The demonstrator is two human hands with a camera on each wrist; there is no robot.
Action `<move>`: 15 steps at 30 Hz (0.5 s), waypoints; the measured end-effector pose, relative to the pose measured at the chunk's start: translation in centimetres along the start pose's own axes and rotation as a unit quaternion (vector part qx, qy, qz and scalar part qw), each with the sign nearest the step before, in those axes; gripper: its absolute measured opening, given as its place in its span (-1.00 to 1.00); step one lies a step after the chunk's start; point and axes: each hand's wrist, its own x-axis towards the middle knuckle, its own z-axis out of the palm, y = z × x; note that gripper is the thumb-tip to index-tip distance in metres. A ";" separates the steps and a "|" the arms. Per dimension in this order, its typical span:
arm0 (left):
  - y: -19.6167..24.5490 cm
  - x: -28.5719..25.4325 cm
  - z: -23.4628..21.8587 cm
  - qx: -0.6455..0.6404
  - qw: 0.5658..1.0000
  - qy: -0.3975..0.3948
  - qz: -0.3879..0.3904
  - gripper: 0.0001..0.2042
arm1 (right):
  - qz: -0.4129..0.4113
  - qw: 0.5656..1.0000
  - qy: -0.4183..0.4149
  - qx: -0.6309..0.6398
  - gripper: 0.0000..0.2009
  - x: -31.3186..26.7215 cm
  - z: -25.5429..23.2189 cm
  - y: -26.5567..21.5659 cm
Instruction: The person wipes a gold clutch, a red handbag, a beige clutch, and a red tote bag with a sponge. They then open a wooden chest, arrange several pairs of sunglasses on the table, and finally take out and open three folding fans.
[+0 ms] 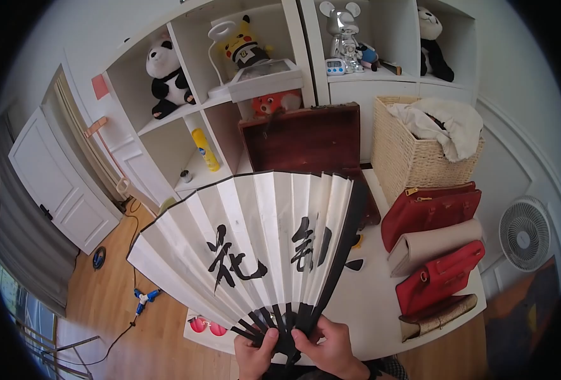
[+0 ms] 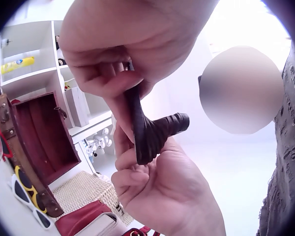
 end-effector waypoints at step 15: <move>0.0 0.5 -0.5 0.096 0.974 -0.153 -0.134 -0.79 | 0.018 0.999 -0.035 -0.032 -0.75 0.6 -1.2 0.5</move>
